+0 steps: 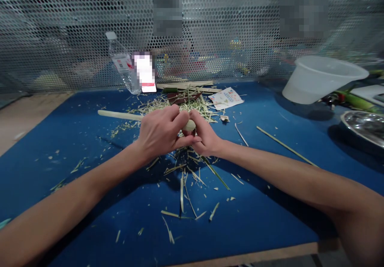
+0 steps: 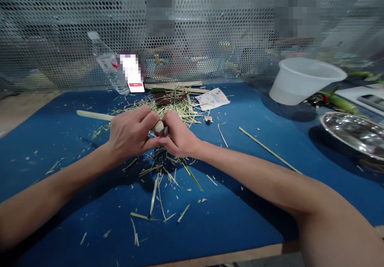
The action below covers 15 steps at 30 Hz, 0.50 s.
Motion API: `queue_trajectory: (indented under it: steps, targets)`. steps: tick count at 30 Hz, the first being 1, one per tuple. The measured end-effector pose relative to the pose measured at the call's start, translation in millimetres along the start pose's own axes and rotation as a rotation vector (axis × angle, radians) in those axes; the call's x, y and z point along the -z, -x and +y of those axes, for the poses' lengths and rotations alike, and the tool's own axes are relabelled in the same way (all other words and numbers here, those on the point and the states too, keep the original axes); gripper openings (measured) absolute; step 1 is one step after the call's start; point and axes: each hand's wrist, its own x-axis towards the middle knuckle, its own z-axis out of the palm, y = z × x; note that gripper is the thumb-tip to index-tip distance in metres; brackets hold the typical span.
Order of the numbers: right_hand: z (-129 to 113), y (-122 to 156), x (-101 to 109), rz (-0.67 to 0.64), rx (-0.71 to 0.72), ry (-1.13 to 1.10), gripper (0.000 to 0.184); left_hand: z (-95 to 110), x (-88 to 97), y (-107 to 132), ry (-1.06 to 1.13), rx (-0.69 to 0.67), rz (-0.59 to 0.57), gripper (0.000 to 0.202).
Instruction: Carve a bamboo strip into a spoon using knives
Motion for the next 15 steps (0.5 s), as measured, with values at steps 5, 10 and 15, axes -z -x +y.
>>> queue_trajectory:
  steps: [5, 10, 15]
  targets:
    - [1.6, 0.8, -0.9, -0.016, -0.003, 0.003, 0.059, -1.4, -0.8, 0.8, 0.011, -0.009, 0.029, 0.061]
    - [2.1, 0.6, 0.0, -0.020, 0.006, 0.035, 0.059, -1.8, -1.3, 1.3, 0.002, 0.000, 0.025, 0.063]
    - [1.7, 0.2, 0.2, -0.011, 0.010, 0.043, 0.058, -1.4, -0.9, 1.5, 0.013, 0.001, 0.018, 0.063]
